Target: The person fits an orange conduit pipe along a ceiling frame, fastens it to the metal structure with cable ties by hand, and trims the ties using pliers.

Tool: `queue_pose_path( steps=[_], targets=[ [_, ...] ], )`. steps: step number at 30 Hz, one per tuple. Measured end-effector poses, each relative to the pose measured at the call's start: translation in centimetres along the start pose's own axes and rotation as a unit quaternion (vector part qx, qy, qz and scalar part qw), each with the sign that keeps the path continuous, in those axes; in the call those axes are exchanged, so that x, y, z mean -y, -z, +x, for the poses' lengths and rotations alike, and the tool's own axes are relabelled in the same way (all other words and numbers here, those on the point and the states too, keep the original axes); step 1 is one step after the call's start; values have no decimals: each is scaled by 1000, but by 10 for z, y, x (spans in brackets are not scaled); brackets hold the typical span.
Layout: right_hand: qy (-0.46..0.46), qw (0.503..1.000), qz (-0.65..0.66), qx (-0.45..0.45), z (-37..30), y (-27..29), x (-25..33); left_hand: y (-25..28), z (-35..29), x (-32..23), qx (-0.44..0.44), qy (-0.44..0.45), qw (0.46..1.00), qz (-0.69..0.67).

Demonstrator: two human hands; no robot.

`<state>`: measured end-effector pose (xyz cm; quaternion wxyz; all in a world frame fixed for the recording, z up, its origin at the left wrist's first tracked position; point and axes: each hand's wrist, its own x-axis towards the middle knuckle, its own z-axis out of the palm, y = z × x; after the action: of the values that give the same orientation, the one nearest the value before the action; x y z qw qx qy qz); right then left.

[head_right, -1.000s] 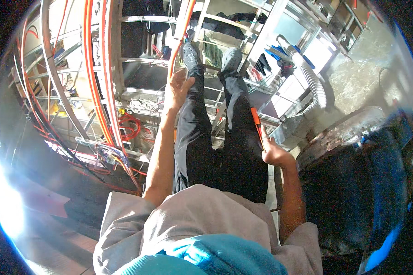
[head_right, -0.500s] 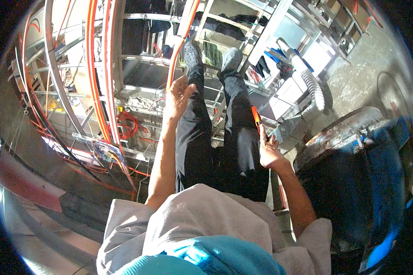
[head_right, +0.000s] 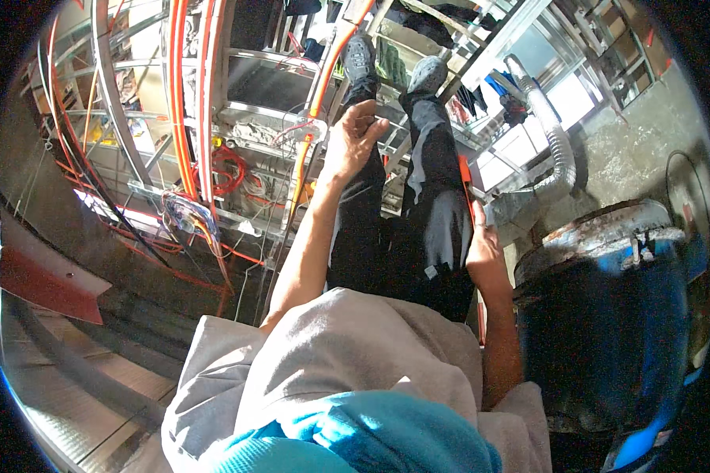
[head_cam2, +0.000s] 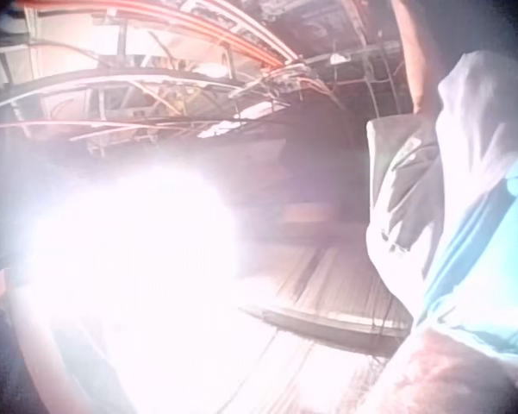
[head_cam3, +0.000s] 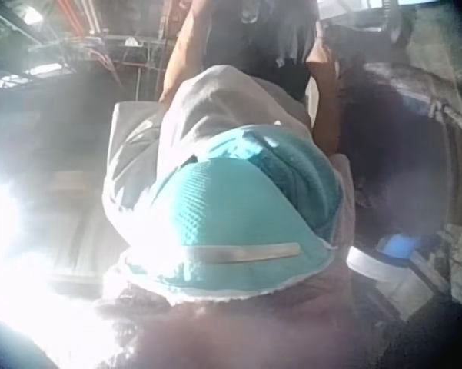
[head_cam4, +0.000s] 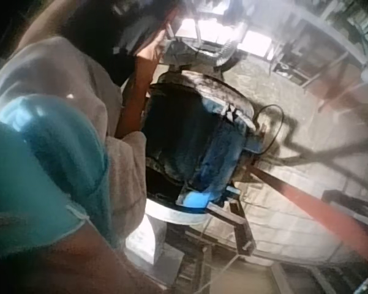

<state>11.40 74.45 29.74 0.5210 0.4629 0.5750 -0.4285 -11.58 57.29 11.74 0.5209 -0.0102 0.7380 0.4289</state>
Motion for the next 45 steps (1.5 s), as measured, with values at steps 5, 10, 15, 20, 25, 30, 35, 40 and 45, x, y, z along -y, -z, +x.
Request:
queue_pose_path(
  steps=[5,10,15,20,25,30,35,40,45],
  targets=[
    [10,999,51,-2,-21,32,-2,-3,0,-28,16,10,999,43],
    [-17,999,-31,-6,-42,84,5,10,6,-23,-3,36,999,13],
    [112,979,84,-149,-43,99,22,36,4,1,-11,62,998,1],
    [234,923,274,-136,47,80,50,38,-4,4,-3,61,998,31],
    [331,930,131,-87,200,68,92,49,2,17,-12,49,999,3],
    [242,893,326,193,254,50,116,57,5,13,-29,57,997,-44],
    [235,856,377,265,286,26,125,59,-1,23,-38,71,997,4],
    [228,854,381,271,327,8,121,65,-5,48,-40,80,996,19],
    [219,874,340,268,350,3,125,68,-9,49,-40,106,993,43]
  ],
)
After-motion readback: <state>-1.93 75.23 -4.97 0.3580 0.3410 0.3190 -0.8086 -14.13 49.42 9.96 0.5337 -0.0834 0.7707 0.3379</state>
